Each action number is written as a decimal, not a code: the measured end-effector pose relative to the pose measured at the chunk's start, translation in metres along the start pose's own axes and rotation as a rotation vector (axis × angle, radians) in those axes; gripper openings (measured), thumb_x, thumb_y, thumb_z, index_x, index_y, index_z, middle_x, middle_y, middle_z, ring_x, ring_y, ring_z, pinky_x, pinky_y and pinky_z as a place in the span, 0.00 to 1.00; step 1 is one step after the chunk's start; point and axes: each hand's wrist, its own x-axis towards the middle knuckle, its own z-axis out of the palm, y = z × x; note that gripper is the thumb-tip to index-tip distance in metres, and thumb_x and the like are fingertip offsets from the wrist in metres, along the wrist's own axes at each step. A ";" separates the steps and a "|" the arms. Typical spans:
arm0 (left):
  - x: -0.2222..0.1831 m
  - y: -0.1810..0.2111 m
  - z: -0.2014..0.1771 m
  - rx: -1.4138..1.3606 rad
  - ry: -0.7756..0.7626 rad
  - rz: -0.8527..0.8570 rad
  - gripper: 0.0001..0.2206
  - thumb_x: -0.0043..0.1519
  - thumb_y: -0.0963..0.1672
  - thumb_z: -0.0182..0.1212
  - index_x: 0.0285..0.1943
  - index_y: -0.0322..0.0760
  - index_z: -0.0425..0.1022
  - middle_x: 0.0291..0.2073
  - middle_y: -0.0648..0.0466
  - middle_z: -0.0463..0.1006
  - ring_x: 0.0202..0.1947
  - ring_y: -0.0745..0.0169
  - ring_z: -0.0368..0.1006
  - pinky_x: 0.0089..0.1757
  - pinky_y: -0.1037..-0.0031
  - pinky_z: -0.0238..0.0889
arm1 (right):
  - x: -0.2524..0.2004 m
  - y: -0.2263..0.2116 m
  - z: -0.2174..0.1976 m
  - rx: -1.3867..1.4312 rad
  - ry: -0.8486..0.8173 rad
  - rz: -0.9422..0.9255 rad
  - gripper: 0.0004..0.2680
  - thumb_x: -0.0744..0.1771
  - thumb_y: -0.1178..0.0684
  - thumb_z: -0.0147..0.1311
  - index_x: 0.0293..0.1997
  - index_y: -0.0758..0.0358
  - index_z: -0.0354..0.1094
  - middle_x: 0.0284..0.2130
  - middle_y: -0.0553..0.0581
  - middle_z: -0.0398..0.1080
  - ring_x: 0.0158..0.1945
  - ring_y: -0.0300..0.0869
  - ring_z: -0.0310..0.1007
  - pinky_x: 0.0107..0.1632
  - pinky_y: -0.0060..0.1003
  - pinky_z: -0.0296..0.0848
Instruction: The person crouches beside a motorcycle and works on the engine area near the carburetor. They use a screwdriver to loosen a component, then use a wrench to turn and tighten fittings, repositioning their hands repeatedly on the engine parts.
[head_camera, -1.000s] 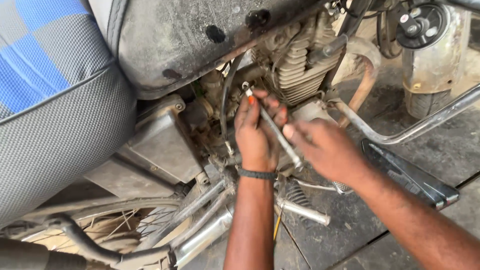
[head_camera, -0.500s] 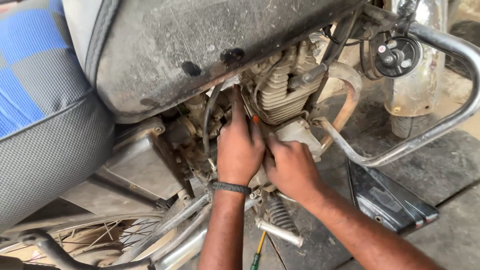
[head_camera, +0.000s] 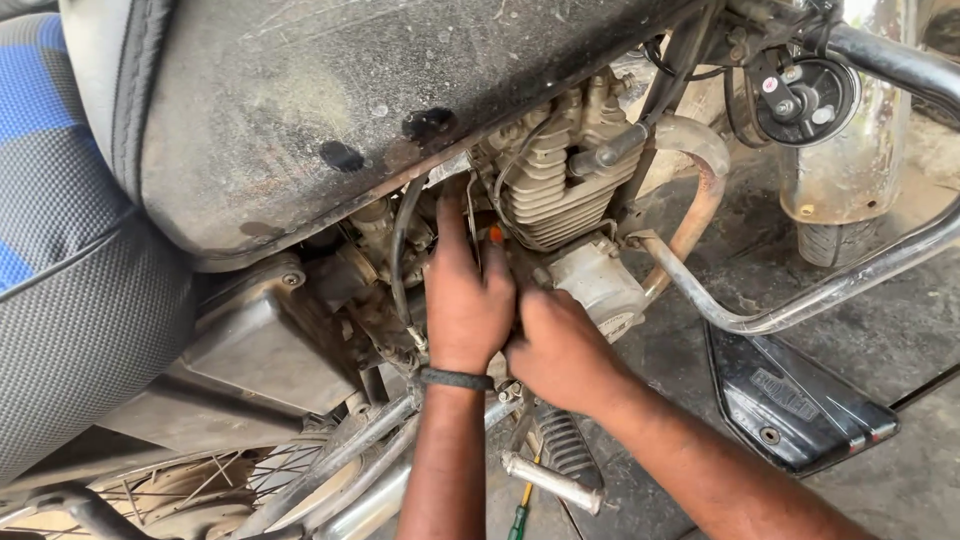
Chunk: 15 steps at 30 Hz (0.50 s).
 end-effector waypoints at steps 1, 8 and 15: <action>0.002 0.001 -0.003 0.002 -0.004 -0.001 0.26 0.66 0.40 0.54 0.75 0.35 0.56 0.51 0.32 0.77 0.49 0.35 0.77 0.47 0.54 0.71 | -0.003 -0.003 -0.006 0.004 0.000 0.002 0.20 0.61 0.66 0.52 0.61 0.72 0.58 0.31 0.61 0.77 0.32 0.46 0.82 0.35 0.37 0.84; 0.008 0.006 -0.026 -0.323 -0.093 -0.135 0.23 0.70 0.45 0.51 0.74 0.28 0.61 0.68 0.38 0.71 0.67 0.49 0.70 0.62 0.66 0.62 | -0.015 -0.026 -0.032 0.759 -0.161 -0.108 0.11 0.70 0.62 0.49 0.57 0.78 0.66 0.27 0.55 0.70 0.25 0.34 0.66 0.26 0.31 0.66; 0.003 -0.002 -0.011 -0.170 -0.136 -0.152 0.29 0.65 0.43 0.55 0.76 0.31 0.53 0.65 0.35 0.72 0.64 0.46 0.72 0.59 0.64 0.66 | -0.009 -0.019 -0.007 0.134 0.136 -0.323 0.18 0.63 0.65 0.51 0.60 0.77 0.63 0.39 0.73 0.77 0.46 0.58 0.79 0.46 0.49 0.76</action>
